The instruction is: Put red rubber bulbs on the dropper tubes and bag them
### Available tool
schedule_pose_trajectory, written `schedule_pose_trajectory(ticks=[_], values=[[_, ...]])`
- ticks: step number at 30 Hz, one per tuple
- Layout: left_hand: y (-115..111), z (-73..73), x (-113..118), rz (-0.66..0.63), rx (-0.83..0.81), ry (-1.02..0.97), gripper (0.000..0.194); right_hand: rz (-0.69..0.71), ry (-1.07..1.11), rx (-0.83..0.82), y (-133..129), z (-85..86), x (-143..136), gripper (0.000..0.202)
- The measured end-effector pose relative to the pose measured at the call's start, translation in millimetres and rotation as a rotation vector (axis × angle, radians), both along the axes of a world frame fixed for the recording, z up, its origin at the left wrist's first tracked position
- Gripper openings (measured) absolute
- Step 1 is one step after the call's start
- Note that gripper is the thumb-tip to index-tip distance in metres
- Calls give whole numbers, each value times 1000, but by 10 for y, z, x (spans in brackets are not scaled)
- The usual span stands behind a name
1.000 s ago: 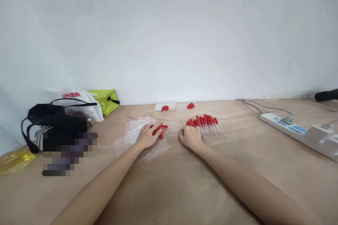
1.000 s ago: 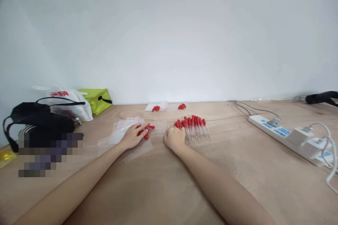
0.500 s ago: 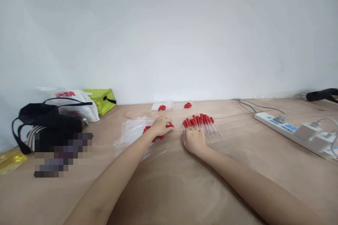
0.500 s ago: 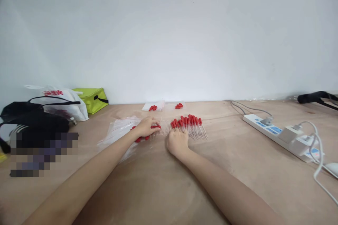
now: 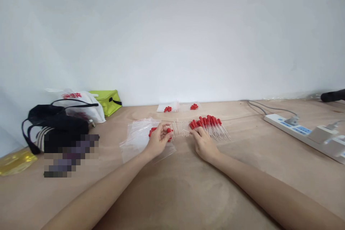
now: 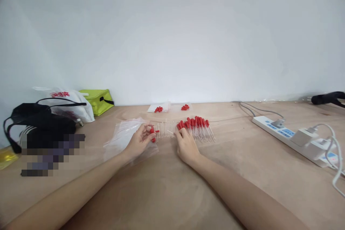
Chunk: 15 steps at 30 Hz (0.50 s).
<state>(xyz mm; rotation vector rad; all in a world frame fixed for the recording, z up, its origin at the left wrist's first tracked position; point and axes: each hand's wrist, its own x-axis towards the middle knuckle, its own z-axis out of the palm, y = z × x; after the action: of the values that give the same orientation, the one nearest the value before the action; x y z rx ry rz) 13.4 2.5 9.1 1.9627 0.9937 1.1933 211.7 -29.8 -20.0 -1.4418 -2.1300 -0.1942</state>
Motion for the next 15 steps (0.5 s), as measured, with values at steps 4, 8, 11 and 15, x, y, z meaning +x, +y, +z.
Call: schedule_pose_trajectory(ticks=[4, 8, 11, 15], values=[[-188, -128, -58, -29, -80, 32, 8, 129, 84, 27, -77, -45, 52, 24], [-223, -188, -48, -21, -112, 27, 12, 192, 94, 10, -135, 3, 9, 21], [-227, -185, -33, -28, -120, -6, 13, 220, 94, -1, -149, 34, -20, 20], [-247, -157, -25, 16, -56, 52, 12, 241, 93, -1, -156, 49, -29, 20]])
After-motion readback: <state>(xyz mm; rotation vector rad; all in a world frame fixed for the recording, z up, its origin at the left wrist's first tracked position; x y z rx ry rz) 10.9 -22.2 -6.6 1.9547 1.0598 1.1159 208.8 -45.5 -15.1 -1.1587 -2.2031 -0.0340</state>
